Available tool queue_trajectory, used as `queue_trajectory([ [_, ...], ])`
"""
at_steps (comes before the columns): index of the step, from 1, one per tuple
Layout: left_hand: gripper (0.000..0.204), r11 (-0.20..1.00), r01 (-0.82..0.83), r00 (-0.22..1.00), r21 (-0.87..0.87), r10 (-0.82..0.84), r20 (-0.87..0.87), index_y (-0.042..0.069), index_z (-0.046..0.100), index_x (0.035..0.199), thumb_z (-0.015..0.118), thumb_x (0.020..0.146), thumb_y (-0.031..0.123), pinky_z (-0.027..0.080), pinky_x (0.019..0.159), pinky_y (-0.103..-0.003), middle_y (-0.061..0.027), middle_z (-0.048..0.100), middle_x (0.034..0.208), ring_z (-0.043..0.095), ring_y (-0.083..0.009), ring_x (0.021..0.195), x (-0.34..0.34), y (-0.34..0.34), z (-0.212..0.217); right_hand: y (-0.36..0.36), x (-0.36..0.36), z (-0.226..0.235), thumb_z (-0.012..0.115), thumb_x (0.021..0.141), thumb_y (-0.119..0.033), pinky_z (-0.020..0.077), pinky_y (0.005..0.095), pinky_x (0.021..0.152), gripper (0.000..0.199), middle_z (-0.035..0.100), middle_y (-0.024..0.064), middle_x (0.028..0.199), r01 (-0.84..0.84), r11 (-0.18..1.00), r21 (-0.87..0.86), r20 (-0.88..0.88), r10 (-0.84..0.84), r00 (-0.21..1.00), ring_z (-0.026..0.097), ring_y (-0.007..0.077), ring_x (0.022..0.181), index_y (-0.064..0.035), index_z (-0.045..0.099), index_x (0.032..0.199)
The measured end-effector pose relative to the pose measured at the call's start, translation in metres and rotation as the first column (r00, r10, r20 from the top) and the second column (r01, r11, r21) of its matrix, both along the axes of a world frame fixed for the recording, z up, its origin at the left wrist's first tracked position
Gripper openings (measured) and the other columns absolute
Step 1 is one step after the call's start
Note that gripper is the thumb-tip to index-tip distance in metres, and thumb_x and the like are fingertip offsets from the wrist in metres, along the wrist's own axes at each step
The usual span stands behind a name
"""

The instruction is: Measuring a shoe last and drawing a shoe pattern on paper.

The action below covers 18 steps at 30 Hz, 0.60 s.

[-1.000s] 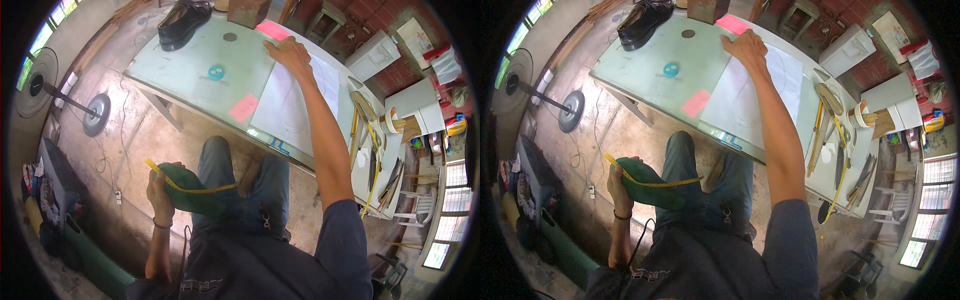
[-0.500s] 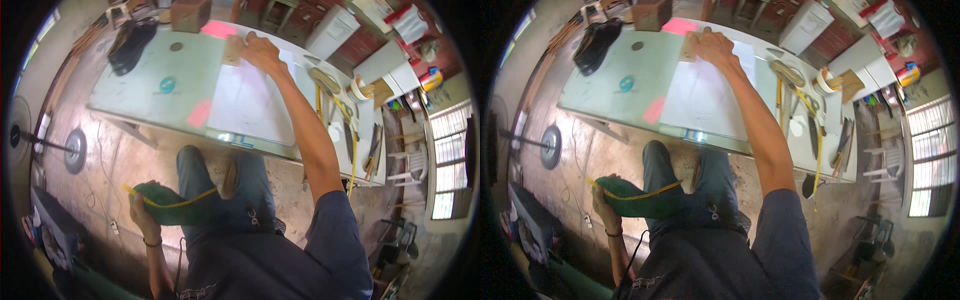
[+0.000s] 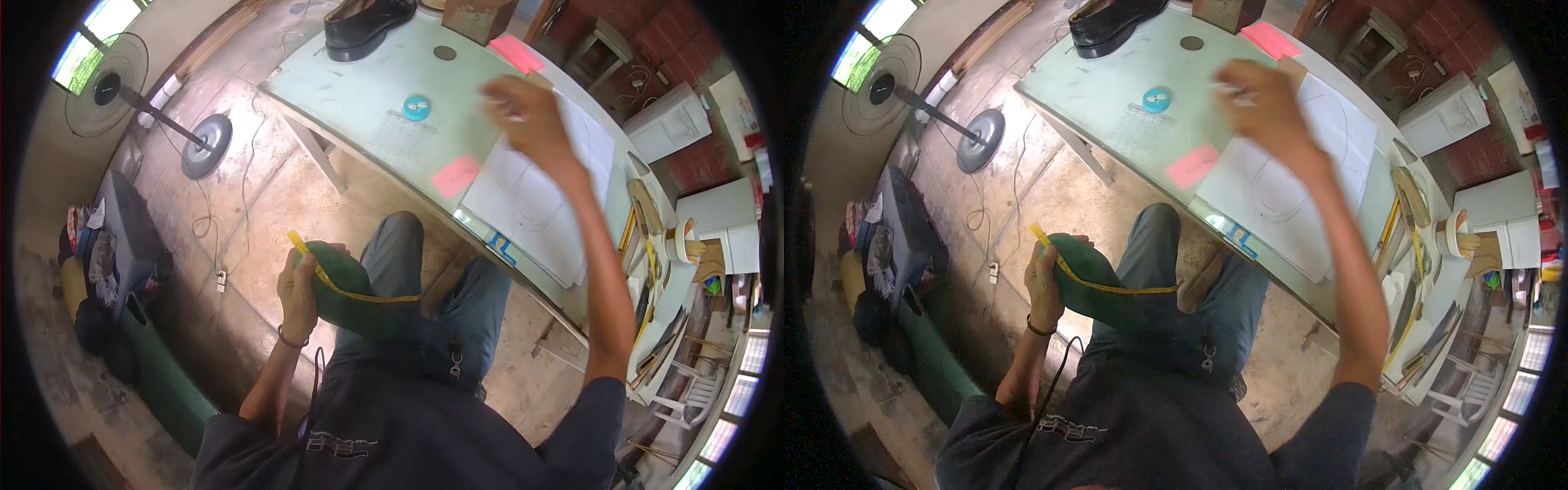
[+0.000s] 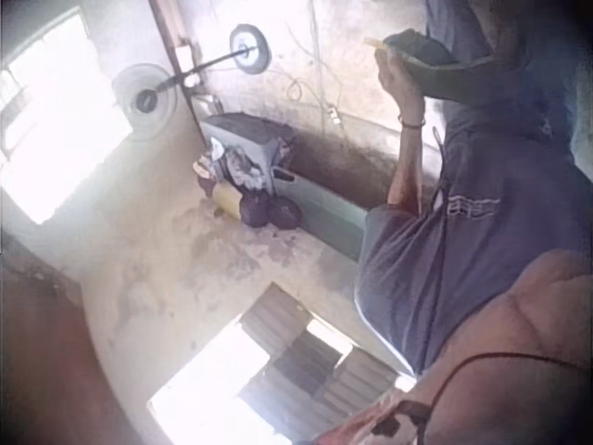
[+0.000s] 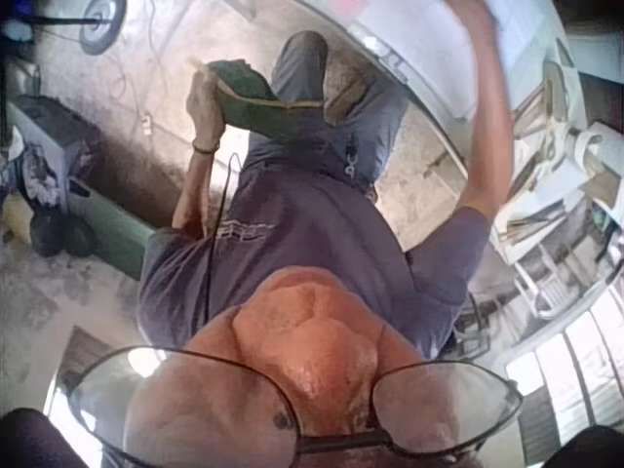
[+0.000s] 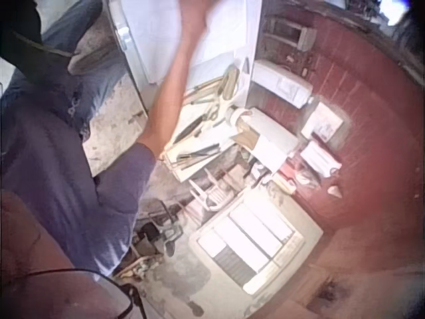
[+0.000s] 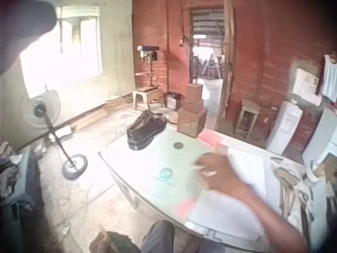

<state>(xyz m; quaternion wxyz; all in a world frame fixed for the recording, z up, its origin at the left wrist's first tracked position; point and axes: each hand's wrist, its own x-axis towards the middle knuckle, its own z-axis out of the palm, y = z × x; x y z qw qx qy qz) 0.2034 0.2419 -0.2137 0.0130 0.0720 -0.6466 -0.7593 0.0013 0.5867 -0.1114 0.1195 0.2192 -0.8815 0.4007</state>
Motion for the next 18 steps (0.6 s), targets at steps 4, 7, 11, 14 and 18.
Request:
queue_trajectory([
  [4, 0.032, 1.000, 0.022, 1.000, -0.019, -0.022, 0.009, -0.004, 0.055, 0.119, 0.043, 0.106, 0.023, 0.055, 0.092, -0.035, -0.0205, 0.070, 0.113, 0.069, -0.0252, 0.101, 0.003, -0.005, -0.003, -0.111, -0.017, -0.048, 0.068, 0.088, -0.024, 0.0514, 0.0474, 0.080, 0.024, 0.065, 0.0176, 0.089, 0.128, 0.924, 0.361, -0.286, -0.020, 0.958, 0.062, 0.0374, 0.087, -0.0019, 0.062, 0.095],
  [7, 0.043, 0.998, -0.055, 0.998, -0.040, 0.056, 0.017, -0.006, 0.056, 0.119, 0.041, 0.106, 0.032, 0.056, 0.092, -0.037, -0.0225, 0.069, 0.114, 0.069, -0.0287, 0.104, 0.003, -0.006, 0.004, -0.118, -0.024, -0.040, 0.067, 0.089, -0.023, 0.0497, 0.0490, 0.080, 0.022, 0.061, 0.0172, 0.082, 0.103, 0.926, 0.363, -0.208, -0.027, 0.978, 0.060, 0.0386, 0.082, -0.0017, 0.059, 0.091],
  [11, 0.045, 0.997, -0.023, 1.000, -0.071, 0.022, -0.014, -0.006, 0.058, 0.117, 0.041, 0.106, 0.034, 0.057, 0.090, -0.037, -0.0222, 0.069, 0.113, 0.069, -0.0283, 0.103, -0.002, -0.012, 0.003, -0.065, 0.029, 0.011, 0.070, 0.086, -0.015, 0.0545, 0.0459, 0.082, 0.024, 0.068, 0.0200, 0.095, 0.107, 0.982, 0.156, -0.095, -0.093, 0.991, 0.066, 0.0338, 0.096, 0.0006, 0.063, 0.103],
  [14, 0.044, 0.997, -0.015, 1.000, -0.079, 0.015, 0.008, -0.006, 0.057, 0.117, 0.041, 0.106, 0.033, 0.057, 0.090, -0.037, -0.0224, 0.069, 0.113, 0.070, -0.0282, 0.102, -0.004, -0.013, 0.005, -0.037, 0.086, 0.025, 0.076, 0.085, -0.017, 0.0541, 0.0417, 0.082, 0.025, 0.069, 0.0173, 0.093, 0.249, 0.965, 0.083, -0.007, -0.249, 0.968, 0.066, 0.0324, 0.095, -0.0009, 0.063, 0.099],
  [18, 0.035, 0.999, 0.018, 0.998, 0.029, -0.020, 0.054, -0.004, 0.055, 0.119, 0.044, 0.107, 0.026, 0.057, 0.091, -0.036, -0.0225, 0.069, 0.115, 0.069, -0.0266, 0.104, -0.011, -0.012, 0.001, -0.031, 0.112, -0.016, 0.076, 0.086, -0.018, 0.0538, 0.0405, 0.086, 0.021, 0.070, 0.0178, 0.099, 0.191, 0.969, 0.156, 0.069, -0.204, 0.976, 0.066, 0.0336, 0.099, -0.0019, 0.066, 0.096],
])
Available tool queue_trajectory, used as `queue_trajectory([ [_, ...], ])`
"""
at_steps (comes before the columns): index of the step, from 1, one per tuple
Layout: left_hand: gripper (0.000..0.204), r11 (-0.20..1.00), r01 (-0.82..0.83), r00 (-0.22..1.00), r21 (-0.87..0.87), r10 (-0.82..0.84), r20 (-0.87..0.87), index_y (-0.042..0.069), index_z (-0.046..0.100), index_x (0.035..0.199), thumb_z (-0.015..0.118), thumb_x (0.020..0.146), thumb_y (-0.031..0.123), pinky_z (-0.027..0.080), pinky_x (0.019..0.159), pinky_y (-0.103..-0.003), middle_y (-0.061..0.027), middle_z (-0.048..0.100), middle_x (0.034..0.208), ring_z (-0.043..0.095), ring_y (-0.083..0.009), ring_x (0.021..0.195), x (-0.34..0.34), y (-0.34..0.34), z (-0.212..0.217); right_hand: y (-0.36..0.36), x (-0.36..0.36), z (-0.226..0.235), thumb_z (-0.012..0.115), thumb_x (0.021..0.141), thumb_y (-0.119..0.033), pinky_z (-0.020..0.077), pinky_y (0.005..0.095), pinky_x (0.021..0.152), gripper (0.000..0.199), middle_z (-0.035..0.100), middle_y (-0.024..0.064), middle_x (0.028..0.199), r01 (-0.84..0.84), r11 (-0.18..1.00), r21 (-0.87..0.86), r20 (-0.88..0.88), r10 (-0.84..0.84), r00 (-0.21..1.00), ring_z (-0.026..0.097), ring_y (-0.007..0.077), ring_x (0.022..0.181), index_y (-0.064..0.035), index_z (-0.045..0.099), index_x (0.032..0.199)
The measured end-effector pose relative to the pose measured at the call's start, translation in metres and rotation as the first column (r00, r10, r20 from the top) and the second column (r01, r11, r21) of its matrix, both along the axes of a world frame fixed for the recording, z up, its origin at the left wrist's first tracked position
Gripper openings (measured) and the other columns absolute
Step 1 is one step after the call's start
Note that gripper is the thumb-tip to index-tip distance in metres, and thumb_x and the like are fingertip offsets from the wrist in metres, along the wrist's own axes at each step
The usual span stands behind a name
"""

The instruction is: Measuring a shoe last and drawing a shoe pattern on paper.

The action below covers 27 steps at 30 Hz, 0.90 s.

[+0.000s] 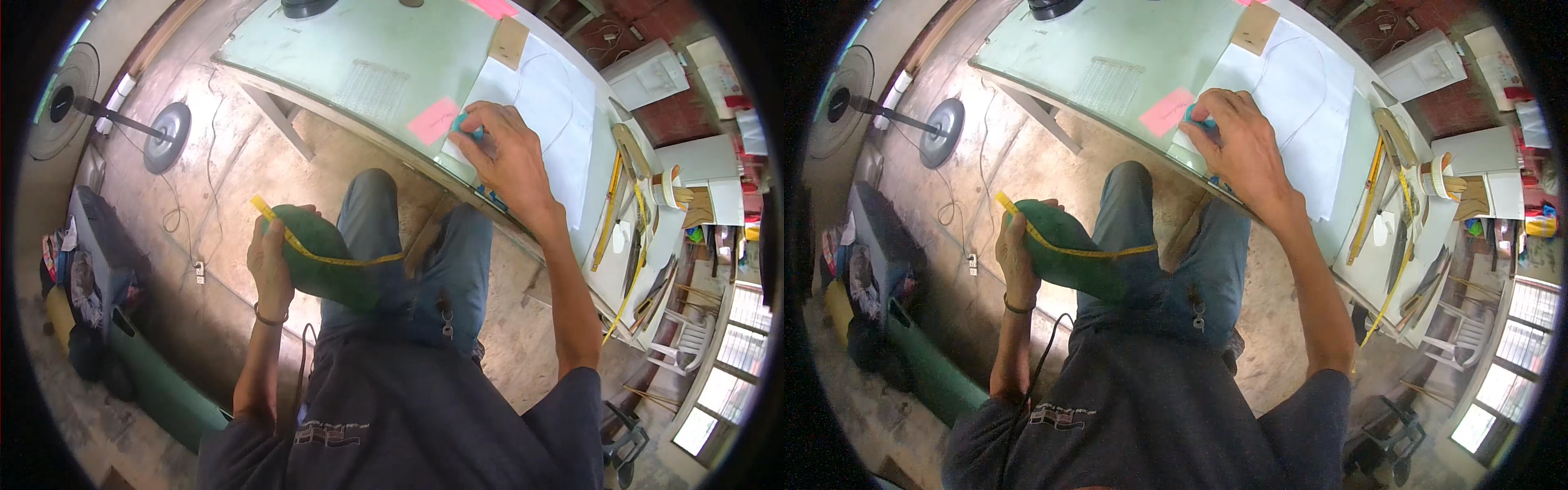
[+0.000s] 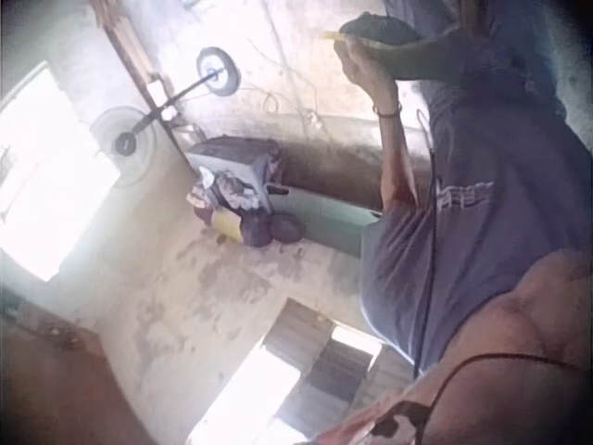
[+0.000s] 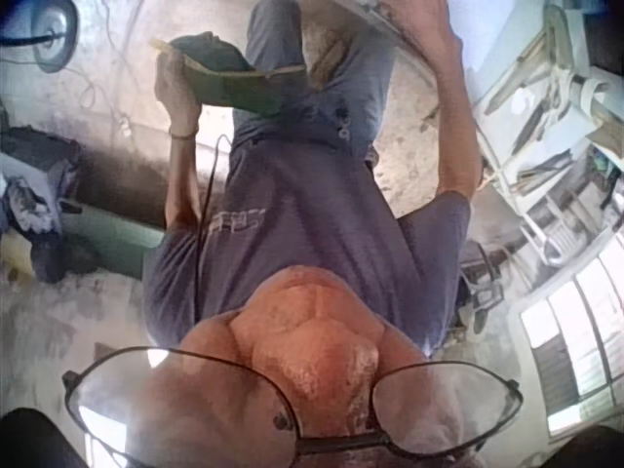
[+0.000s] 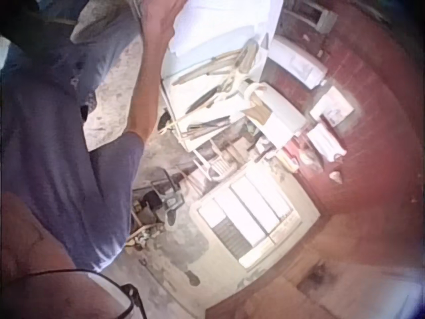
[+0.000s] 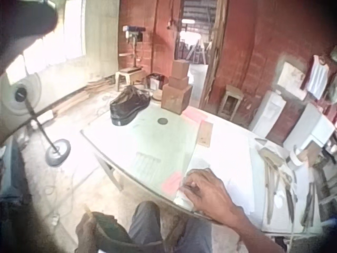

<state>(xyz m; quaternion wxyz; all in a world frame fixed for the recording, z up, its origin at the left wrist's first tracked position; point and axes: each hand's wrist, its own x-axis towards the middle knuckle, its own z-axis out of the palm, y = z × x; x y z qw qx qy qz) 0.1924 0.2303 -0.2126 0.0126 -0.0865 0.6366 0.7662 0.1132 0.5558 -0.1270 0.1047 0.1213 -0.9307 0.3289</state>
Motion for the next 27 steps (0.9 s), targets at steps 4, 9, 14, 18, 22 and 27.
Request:
queue_trajectory([
  [4, 0.035, 1.000, -0.028, 1.000, -0.001, 0.028, 0.009, -0.004, 0.055, 0.119, 0.043, 0.107, 0.027, 0.056, 0.092, -0.036, -0.0216, 0.069, 0.116, 0.069, -0.0261, 0.105, 0.011, -0.003, -0.001, -0.031, 0.034, 0.003, 0.078, 0.083, -0.014, 0.0538, 0.0393, 0.086, 0.017, 0.069, 0.0184, 0.106, 0.093, 0.995, -0.017, -0.357, -0.093, 0.929, 0.067, 0.0340, 0.098, -0.0028, 0.070, 0.093],
  [9, 0.035, 0.997, -0.070, 0.997, -0.043, 0.068, -0.039, -0.003, 0.058, 0.117, 0.043, 0.108, 0.027, 0.054, 0.091, -0.033, -0.0177, 0.070, 0.115, 0.068, -0.0215, 0.100, 0.012, 0.002, 0.001, -0.118, 0.096, -0.050, 0.076, 0.086, -0.017, 0.0538, 0.0394, 0.085, 0.025, 0.067, 0.0171, 0.109, -0.174, 0.898, -0.404, -0.048, 0.169, 0.984, 0.068, 0.0335, 0.099, -0.0025, 0.066, 0.104],
  [14, 0.033, 0.981, -0.154, 0.988, -0.115, 0.152, -0.023, 0.001, 0.062, 0.116, 0.049, 0.107, 0.030, 0.052, 0.086, -0.029, -0.0112, 0.073, 0.108, 0.065, -0.0136, 0.094, 0.003, -0.006, -0.019, -0.155, 0.115, -0.107, 0.076, 0.089, -0.031, 0.0536, 0.0423, 0.083, 0.047, 0.060, 0.0203, 0.121, -0.149, 0.842, -0.519, 0.074, 0.219, 0.973, 0.064, 0.0379, 0.106, -0.0040, 0.057, 0.121],
  [18, 0.036, 0.982, -0.177, 0.984, 0.064, 0.179, -0.022, -0.003, 0.054, 0.117, 0.046, 0.106, 0.031, 0.060, 0.086, -0.038, -0.0227, 0.069, 0.113, 0.070, -0.0270, 0.099, 0.011, -0.013, -0.020, -0.146, 0.130, -0.078, 0.072, 0.092, -0.036, 0.0538, 0.0444, 0.072, 0.039, 0.067, 0.0193, 0.098, -0.119, 0.982, -0.148, 0.391, 0.169, 0.905, 0.069, 0.0339, 0.087, -0.0022, 0.063, 0.109],
  [22, 0.036, 0.986, -0.143, 0.988, 0.085, 0.147, -0.048, -0.001, 0.054, 0.116, 0.045, 0.106, 0.033, 0.060, 0.086, -0.038, -0.0215, 0.069, 0.113, 0.071, -0.0251, 0.099, 0.018, -0.010, -0.011, -0.161, 0.127, -0.072, 0.070, 0.096, -0.030, 0.0529, 0.0370, 0.060, 0.032, 0.069, 0.0127, 0.072, 0.015, 0.842, -0.539, 0.584, 0.361, 0.727, 0.069, 0.0228, 0.064, 0.0012, 0.067, 0.095],
  [27, 0.038, 0.994, -0.104, 0.995, 0.025, 0.104, -0.007, 0.000, 0.057, 0.113, 0.046, 0.105, 0.036, 0.059, 0.082, -0.033, -0.0175, 0.070, 0.111, 0.070, -0.0204, 0.095, 0.023, -0.002, 0.005, -0.186, 0.106, -0.058, 0.067, 0.099, -0.023, 0.0523, 0.0248, 0.058, 0.027, 0.071, 0.0088, 0.075, 0.284, 0.572, -0.769, 0.587, 0.458, 0.667, 0.067, 0.0127, 0.063, 0.0045, 0.068, 0.098],
])
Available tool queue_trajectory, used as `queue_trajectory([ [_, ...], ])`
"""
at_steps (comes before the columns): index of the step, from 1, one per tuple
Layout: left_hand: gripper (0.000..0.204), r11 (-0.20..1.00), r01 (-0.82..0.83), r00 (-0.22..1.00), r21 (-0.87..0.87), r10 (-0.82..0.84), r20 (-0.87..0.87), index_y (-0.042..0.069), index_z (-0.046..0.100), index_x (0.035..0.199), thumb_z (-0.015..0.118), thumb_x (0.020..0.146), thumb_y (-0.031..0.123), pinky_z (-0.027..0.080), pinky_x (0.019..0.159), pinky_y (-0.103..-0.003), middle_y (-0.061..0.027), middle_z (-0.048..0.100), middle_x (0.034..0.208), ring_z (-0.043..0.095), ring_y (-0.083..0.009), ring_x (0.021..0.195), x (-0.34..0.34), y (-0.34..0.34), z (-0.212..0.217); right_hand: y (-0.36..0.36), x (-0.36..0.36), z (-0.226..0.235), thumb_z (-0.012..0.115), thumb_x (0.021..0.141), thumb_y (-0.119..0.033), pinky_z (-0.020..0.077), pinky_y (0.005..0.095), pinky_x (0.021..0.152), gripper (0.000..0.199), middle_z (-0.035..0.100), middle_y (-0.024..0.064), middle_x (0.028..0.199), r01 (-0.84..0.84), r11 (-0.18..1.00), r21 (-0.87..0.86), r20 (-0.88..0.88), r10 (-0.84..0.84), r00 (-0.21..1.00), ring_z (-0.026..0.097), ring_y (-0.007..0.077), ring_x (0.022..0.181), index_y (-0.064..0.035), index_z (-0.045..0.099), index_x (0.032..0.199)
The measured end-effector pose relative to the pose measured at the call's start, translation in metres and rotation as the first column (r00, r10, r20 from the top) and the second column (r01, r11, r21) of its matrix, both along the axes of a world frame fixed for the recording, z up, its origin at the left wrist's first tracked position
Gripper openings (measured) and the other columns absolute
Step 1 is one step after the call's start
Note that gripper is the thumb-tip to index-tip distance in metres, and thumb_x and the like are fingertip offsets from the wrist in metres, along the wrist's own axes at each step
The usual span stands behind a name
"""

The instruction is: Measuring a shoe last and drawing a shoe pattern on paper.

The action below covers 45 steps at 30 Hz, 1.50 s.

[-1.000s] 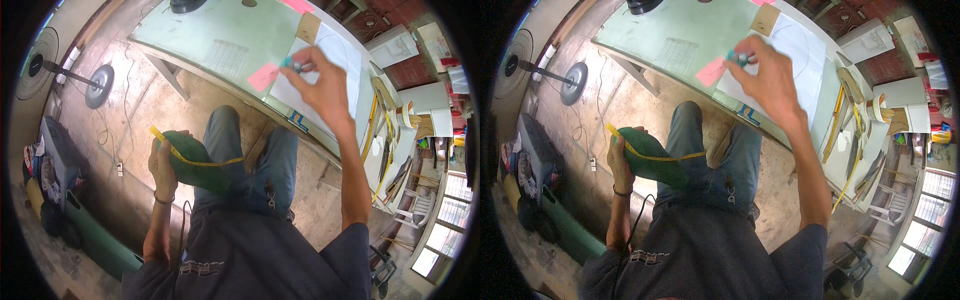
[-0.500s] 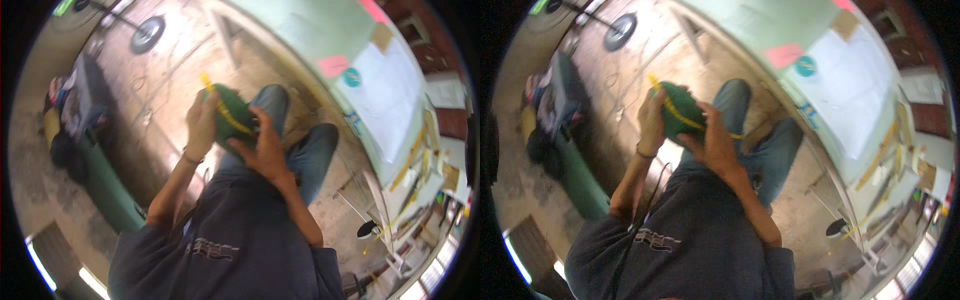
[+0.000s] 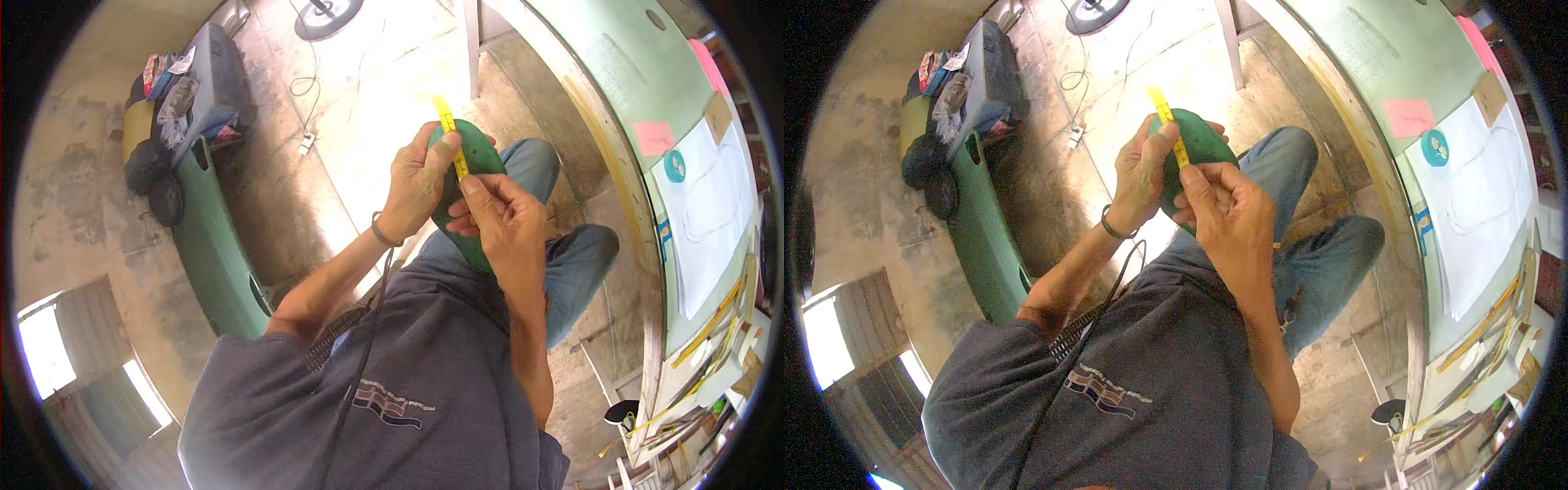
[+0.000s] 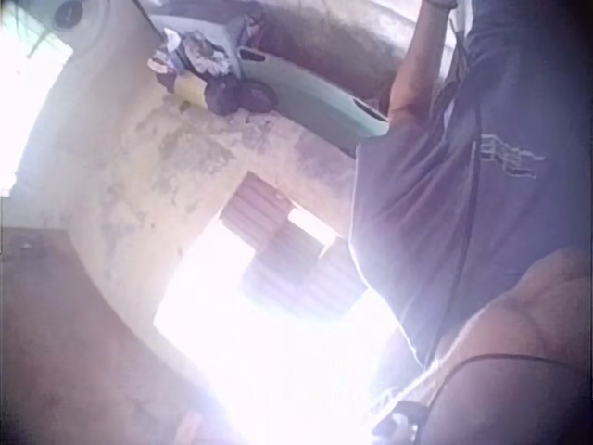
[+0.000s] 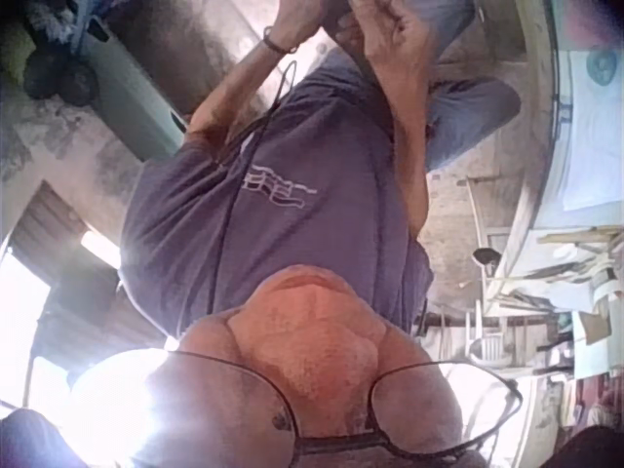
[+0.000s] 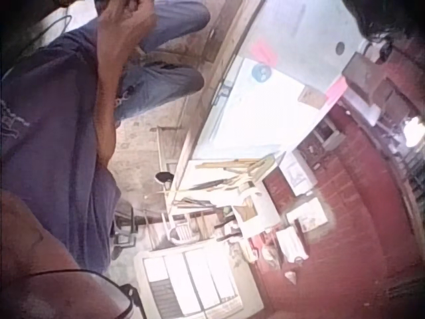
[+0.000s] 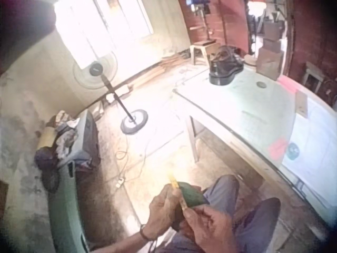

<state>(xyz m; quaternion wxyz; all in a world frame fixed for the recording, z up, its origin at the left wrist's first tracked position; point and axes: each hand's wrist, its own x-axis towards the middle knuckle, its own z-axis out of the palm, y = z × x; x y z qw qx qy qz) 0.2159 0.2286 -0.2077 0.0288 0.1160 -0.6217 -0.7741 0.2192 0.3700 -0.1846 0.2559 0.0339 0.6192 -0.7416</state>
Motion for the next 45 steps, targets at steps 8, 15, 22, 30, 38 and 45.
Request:
queue_trajectory([
  [8, 0.049, 0.999, 0.017, 1.000, -0.028, -0.016, 0.017, -0.001, 0.058, 0.111, 0.044, 0.104, 0.046, 0.060, 0.081, -0.032, -0.0178, 0.070, 0.109, 0.071, -0.0205, 0.092, 0.002, -0.005, 0.005, -0.006, -0.005, 0.000, 0.068, 0.098, -0.020, 0.0535, 0.0231, 0.056, 0.024, 0.071, 0.0081, 0.075, 0.017, 1.000, -0.018, 0.042, -0.016, 0.999, 0.068, 0.0123, 0.061, 0.0040, 0.071, 0.100],
  [15, 0.053, 0.999, 0.022, 1.000, -0.042, -0.022, 0.002, -0.001, 0.057, 0.111, 0.040, 0.104, 0.049, 0.060, 0.081, -0.032, -0.0187, 0.070, 0.109, 0.071, -0.0217, 0.093, 0.001, -0.007, 0.004, -0.008, -0.007, -0.005, 0.067, 0.097, -0.019, 0.0538, 0.0241, 0.057, 0.023, 0.071, 0.0105, 0.075, 0.018, 1.000, -0.026, 0.056, -0.016, 0.998, 0.068, 0.0140, 0.060, 0.0038, 0.070, 0.097],
  [22, 0.052, 0.997, 0.004, 1.000, -0.073, -0.005, -0.010, -0.001, 0.057, 0.111, 0.040, 0.105, 0.048, 0.060, 0.082, -0.033, -0.0197, 0.070, 0.108, 0.071, -0.0229, 0.094, -0.002, -0.009, -0.004, -0.008, -0.007, -0.007, 0.067, 0.097, -0.017, 0.0544, 0.0236, 0.057, 0.022, 0.071, 0.0109, 0.075, 0.026, 0.999, -0.031, 0.063, -0.024, 0.998, 0.068, 0.0136, 0.061, 0.0048, 0.069, 0.095],
  [30, 0.051, 0.999, -0.016, 1.000, -0.050, 0.017, 0.003, -0.001, 0.057, 0.110, 0.042, 0.104, 0.047, 0.060, 0.084, -0.034, -0.0198, 0.071, 0.107, 0.071, -0.0232, 0.094, -0.004, -0.005, -0.001, -0.007, -0.008, -0.008, 0.066, 0.097, -0.018, 0.0551, 0.0249, 0.058, 0.023, 0.071, 0.0116, 0.075, 0.026, 0.998, -0.053, 0.051, -0.023, 0.998, 0.068, 0.0143, 0.061, 0.0045, 0.069, 0.095],
  [38, 0.052, 0.997, -0.012, 1.000, -0.073, 0.010, -0.024, -0.001, 0.057, 0.111, 0.043, 0.104, 0.048, 0.060, 0.082, -0.033, -0.0197, 0.071, 0.107, 0.072, -0.0229, 0.092, -0.005, -0.005, -0.003, -0.005, -0.010, -0.009, 0.065, 0.097, -0.016, 0.0556, 0.0245, 0.058, 0.023, 0.072, 0.0118, 0.075, 0.020, 0.999, -0.047, 0.050, -0.018, 0.999, 0.069, 0.0141, 0.062, 0.0056, 0.069, 0.094],
  [45, 0.052, 0.998, 0.003, 0.999, -0.055, -0.005, -0.032, -0.002, 0.057, 0.112, 0.041, 0.104, 0.047, 0.059, 0.082, -0.033, -0.0202, 0.071, 0.108, 0.071, -0.0228, 0.094, -0.005, -0.005, -0.003, -0.005, -0.010, -0.009, 0.066, 0.097, -0.018, 0.0555, 0.0251, 0.057, 0.023, 0.071, 0.0119, 0.074, 0.026, 0.999, -0.033, 0.043, -0.025, 0.999, 0.068, 0.0148, 0.060, 0.0055, 0.070, 0.096],
])
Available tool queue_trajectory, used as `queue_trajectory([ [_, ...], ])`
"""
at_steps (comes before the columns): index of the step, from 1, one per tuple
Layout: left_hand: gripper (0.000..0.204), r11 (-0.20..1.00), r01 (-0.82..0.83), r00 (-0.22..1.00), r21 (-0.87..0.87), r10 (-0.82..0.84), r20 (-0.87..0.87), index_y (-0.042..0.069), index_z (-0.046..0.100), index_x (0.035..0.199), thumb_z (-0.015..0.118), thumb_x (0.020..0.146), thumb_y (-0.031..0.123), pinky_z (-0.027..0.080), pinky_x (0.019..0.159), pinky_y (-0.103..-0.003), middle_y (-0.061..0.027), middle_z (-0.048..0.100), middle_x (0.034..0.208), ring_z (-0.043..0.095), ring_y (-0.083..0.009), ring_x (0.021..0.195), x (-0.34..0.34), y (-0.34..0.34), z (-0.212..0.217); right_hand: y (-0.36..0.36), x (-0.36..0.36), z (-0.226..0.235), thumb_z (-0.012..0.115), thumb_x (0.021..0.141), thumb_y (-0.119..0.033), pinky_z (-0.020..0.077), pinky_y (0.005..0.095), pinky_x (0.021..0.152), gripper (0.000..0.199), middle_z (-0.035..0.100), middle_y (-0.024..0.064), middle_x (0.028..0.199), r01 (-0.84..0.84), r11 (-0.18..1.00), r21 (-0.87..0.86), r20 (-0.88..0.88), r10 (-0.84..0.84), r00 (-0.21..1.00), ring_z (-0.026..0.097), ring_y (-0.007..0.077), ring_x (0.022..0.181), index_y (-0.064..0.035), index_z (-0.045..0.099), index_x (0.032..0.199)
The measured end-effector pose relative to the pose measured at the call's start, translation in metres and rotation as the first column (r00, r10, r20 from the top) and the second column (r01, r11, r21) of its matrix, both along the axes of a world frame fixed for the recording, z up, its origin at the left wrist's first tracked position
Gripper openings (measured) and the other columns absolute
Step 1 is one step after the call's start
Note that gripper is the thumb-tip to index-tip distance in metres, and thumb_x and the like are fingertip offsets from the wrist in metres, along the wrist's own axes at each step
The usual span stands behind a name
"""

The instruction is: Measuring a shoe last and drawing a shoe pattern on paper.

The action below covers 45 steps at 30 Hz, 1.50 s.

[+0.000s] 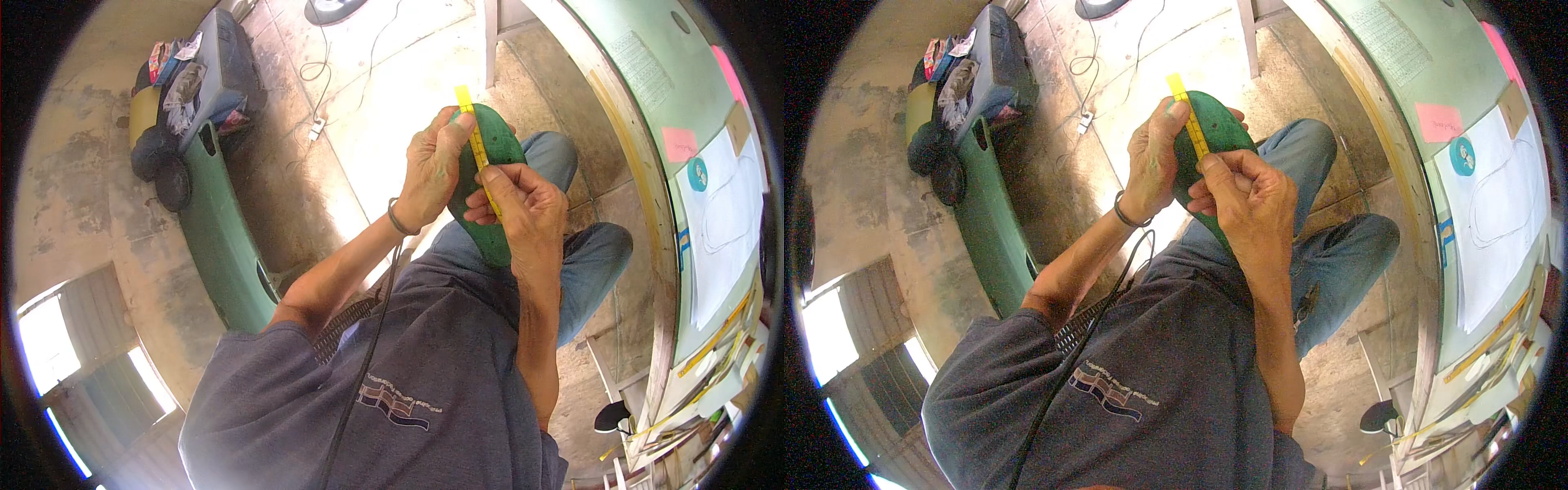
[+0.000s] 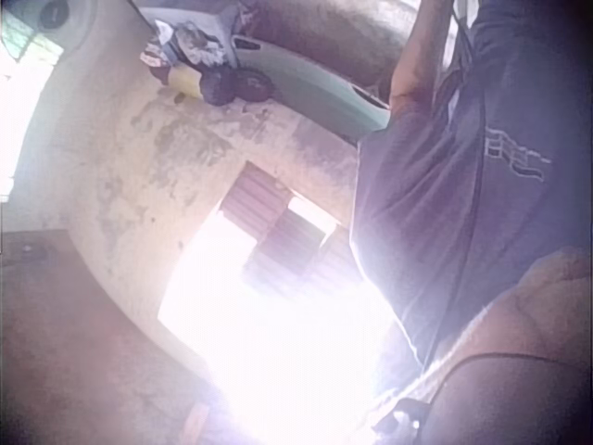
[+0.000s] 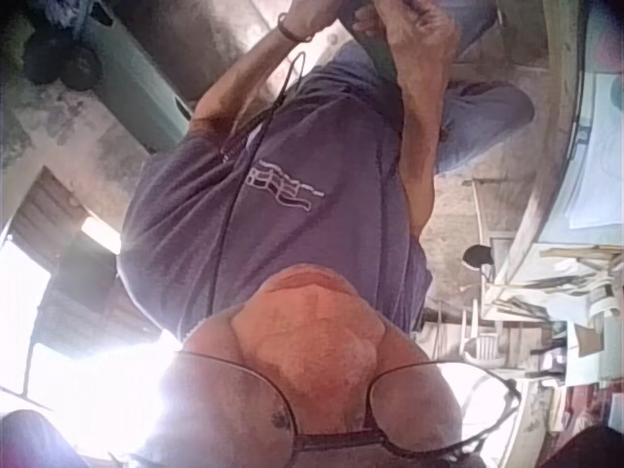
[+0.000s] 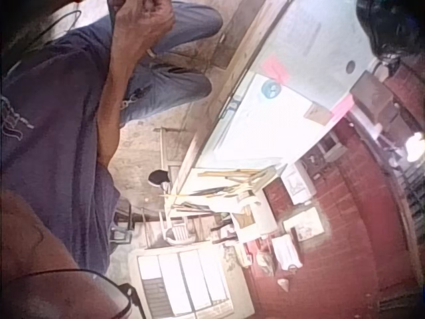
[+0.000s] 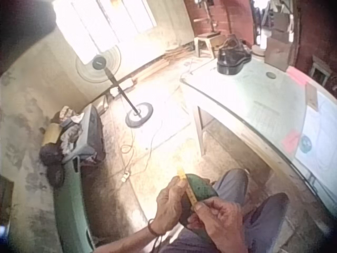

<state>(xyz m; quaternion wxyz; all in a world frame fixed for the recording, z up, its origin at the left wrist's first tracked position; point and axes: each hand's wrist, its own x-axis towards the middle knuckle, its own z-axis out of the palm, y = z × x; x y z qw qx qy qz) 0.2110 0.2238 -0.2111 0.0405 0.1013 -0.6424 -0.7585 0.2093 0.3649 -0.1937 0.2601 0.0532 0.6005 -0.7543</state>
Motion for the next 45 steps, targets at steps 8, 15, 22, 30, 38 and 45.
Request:
queue_trajectory([
  [8, 0.050, 0.999, -0.013, 1.000, -0.049, 0.013, -0.008, -0.002, 0.057, 0.112, 0.041, 0.104, 0.045, 0.058, 0.082, -0.032, -0.0195, 0.071, 0.108, 0.071, -0.0221, 0.093, 0.000, -0.001, -0.004, 0.001, 0.000, -0.001, 0.066, 0.097, -0.017, 0.0557, 0.0245, 0.057, 0.022, 0.071, 0.0111, 0.074, 0.002, 1.000, -0.015, 0.008, -0.002, 1.000, 0.068, 0.0134, 0.060, 0.0052, 0.070, 0.094],
  [15, 0.048, 0.997, -0.071, 0.995, -0.016, 0.072, 0.069, -0.003, 0.057, 0.114, 0.042, 0.104, 0.041, 0.058, 0.085, -0.034, -0.0202, 0.071, 0.109, 0.070, -0.0235, 0.094, -0.004, -0.003, -0.012, 0.002, -0.001, -0.007, 0.068, 0.096, -0.018, 0.0537, 0.0236, 0.055, 0.023, 0.070, 0.0089, 0.073, -0.011, 1.000, 0.020, 0.019, 0.010, 1.000, 0.066, 0.0114, 0.058, 0.0046, 0.071, 0.094],
  [22, 0.040, 0.942, -0.282, 0.952, 0.183, 0.250, 0.178, -0.001, 0.064, 0.101, 0.054, 0.100, 0.038, 0.055, 0.066, -0.033, -0.0096, 0.064, 0.088, 0.063, -0.0173, 0.075, -0.029, -0.052, -0.070, 0.049, 0.028, -0.033, 0.069, 0.096, -0.021, 0.0470, 0.0212, 0.053, 0.024, 0.066, 0.0031, 0.072, -0.078, 0.986, 0.146, 0.108, 0.063, 0.992, 0.058, 0.0071, 0.058, 0.0027, 0.074, 0.098],
  [30, 0.040, 0.925, -0.283, 0.938, 0.252, 0.212, 0.276, 0.002, 0.058, 0.118, 0.041, 0.106, 0.036, 0.062, 0.084, -0.037, -0.0129, 0.069, 0.106, 0.070, -0.0234, 0.097, -0.034, -0.080, -0.106, 0.104, 0.065, -0.072, 0.071, 0.095, -0.023, 0.0479, 0.0211, 0.056, 0.025, 0.067, 0.0026, 0.073, -0.087, 0.972, 0.219, 0.148, 0.055, 0.987, 0.058, 0.0064, 0.059, 0.0008, 0.075, 0.095],
  [38, 0.037, 0.893, -0.292, 0.934, 0.343, 0.190, 0.301, 0.005, 0.061, 0.113, 0.047, 0.103, 0.037, 0.061, 0.084, -0.039, -0.0117, 0.070, 0.103, 0.071, -0.0244, 0.096, -0.037, -0.097, -0.121, 0.103, 0.065, -0.076, 0.073, 0.094, -0.026, 0.0483, 0.0205, 0.059, 0.025, 0.067, 0.0019, 0.077, -0.108, 0.964, 0.241, 0.166, 0.069, 0.984, 0.059, 0.0062, 0.063, -0.0012, 0.075, 0.097],
  [45, 0.037, 0.905, -0.186, 0.966, 0.383, 0.097, 0.240, 0.004, 0.060, 0.113, 0.046, 0.102, 0.036, 0.062, 0.084, -0.039, -0.0126, 0.071, 0.104, 0.072, -0.0249, 0.095, -0.035, -0.097, -0.122, 0.103, 0.068, -0.081, 0.070, 0.095, -0.027, 0.0474, 0.0229, 0.059, 0.027, 0.069, 0.0033, 0.075, -0.115, 0.961, 0.250, 0.143, 0.080, 0.986, 0.060, 0.0080, 0.062, -0.0001, 0.076, 0.096],
])
